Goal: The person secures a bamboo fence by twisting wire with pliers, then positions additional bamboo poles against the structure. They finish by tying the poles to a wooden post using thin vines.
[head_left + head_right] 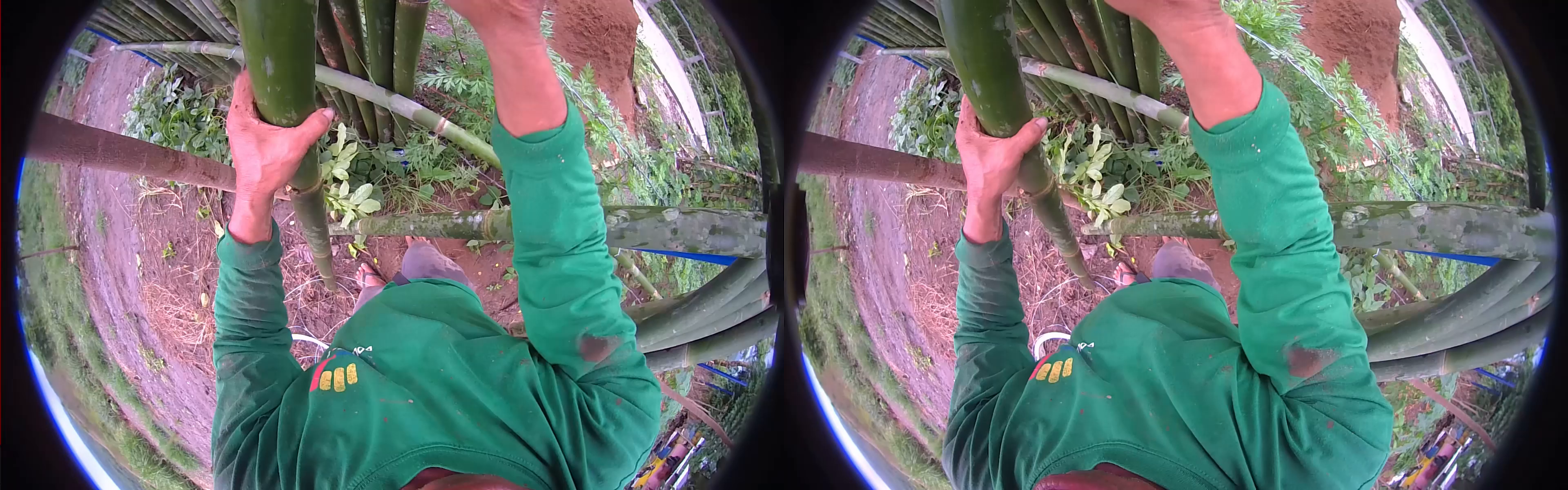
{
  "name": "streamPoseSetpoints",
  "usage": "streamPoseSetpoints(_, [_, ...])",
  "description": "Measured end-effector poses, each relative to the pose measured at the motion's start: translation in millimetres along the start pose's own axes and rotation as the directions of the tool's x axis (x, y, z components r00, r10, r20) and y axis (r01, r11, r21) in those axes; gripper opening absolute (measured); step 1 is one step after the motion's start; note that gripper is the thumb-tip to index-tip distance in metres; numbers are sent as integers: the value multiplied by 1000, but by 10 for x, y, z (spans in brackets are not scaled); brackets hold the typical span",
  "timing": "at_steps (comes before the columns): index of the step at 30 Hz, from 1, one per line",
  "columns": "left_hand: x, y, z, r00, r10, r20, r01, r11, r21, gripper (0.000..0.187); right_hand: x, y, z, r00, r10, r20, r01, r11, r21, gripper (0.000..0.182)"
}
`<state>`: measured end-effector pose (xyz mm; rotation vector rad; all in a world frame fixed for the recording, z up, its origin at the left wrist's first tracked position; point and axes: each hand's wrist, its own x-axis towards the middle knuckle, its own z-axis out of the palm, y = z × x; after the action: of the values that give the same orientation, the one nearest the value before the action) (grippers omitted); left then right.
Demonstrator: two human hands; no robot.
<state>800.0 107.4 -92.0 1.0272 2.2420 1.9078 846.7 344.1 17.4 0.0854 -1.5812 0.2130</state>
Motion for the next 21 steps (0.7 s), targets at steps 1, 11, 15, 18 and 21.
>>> streamPoseSetpoints(1, [-23,-133,16,1000,12,-8,-13,1000,-24,58,-258,31,-86,994,66,83,-71,996,57,47])
streamPoseSetpoints(11, [-124,-86,237,999,-6,48,1,993,115,73,-1980,-571,-1059,174,510,842,-922,384,-42,77])
streamPoseSetpoints(15, [-525,-192,285,982,71,175,-65,997,-39,86,-1580,-855,-837,450,300,841,-837,471,279,101])
streamPoseSetpoints(18, [-1115,-573,170,925,27,379,6,996,-85,108,-1778,-1132,-691,476,446,758,-879,227,418,86])
streamPoseSetpoints(21, [-1856,-1333,-23,857,-188,480,37,951,306,110,-1822,-1185,-714,397,521,756,-906,91,414,81])
